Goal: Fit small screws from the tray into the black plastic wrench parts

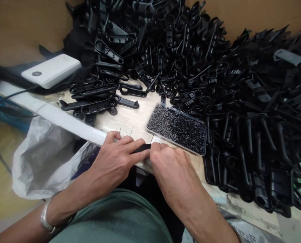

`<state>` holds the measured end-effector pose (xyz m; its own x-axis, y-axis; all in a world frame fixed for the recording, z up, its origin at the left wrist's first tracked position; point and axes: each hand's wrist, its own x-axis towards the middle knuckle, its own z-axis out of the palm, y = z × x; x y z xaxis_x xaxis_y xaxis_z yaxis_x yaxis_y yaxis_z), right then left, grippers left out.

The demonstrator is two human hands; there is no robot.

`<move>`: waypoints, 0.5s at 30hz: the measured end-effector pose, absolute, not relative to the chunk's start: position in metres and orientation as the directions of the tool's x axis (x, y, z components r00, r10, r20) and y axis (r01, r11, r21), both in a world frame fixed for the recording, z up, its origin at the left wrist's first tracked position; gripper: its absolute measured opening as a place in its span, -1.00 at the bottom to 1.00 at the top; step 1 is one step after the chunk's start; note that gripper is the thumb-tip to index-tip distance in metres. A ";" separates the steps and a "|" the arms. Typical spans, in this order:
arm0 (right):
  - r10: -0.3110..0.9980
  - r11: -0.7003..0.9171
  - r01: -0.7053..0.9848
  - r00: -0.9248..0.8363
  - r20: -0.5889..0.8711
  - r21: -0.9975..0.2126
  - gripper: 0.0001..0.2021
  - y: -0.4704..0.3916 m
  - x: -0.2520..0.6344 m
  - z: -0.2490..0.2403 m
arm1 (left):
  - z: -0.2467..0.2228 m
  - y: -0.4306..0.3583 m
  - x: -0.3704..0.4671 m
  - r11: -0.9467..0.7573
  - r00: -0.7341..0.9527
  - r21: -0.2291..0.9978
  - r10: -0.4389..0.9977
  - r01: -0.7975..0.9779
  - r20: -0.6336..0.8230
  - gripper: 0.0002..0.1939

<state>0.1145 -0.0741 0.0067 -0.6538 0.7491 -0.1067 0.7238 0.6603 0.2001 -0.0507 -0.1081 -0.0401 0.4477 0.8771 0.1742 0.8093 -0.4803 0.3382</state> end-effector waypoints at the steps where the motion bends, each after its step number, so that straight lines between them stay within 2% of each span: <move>1: 0.732 0.677 0.702 -0.674 -0.103 0.219 -0.74 -0.074 0.113 0.008 | -0.040 -0.108 -0.050 -0.482 0.451 0.331 0.876 0.811 0.170 -0.77; 3: 0.711 0.701 0.682 -0.693 -0.123 0.207 -0.74 -0.070 0.112 0.010 | -0.039 -0.107 -0.050 -0.488 0.457 0.311 0.873 0.816 0.170 -0.76; 7: 0.737 0.663 0.746 -0.635 -0.234 0.063 -0.77 -0.058 0.120 0.007 | -0.037 -0.106 -0.050 -0.500 0.463 0.275 0.866 0.821 0.190 -0.72; 9: 0.740 0.656 0.754 -0.631 -0.233 0.039 -0.79 -0.055 0.125 0.004 | -0.037 -0.106 -0.050 -0.508 0.471 0.280 0.861 0.815 0.191 -0.71; 12: 0.697 0.716 0.689 -0.697 -0.168 0.109 -0.78 -0.060 0.121 0.002 | -0.038 -0.106 -0.051 -0.508 0.473 0.302 0.861 0.807 0.185 -0.73; 15: 0.730 0.682 0.708 -0.672 -0.123 0.184 -0.76 -0.071 0.104 0.007 | -0.040 -0.106 -0.051 -0.513 0.476 0.317 0.859 0.798 0.190 -0.81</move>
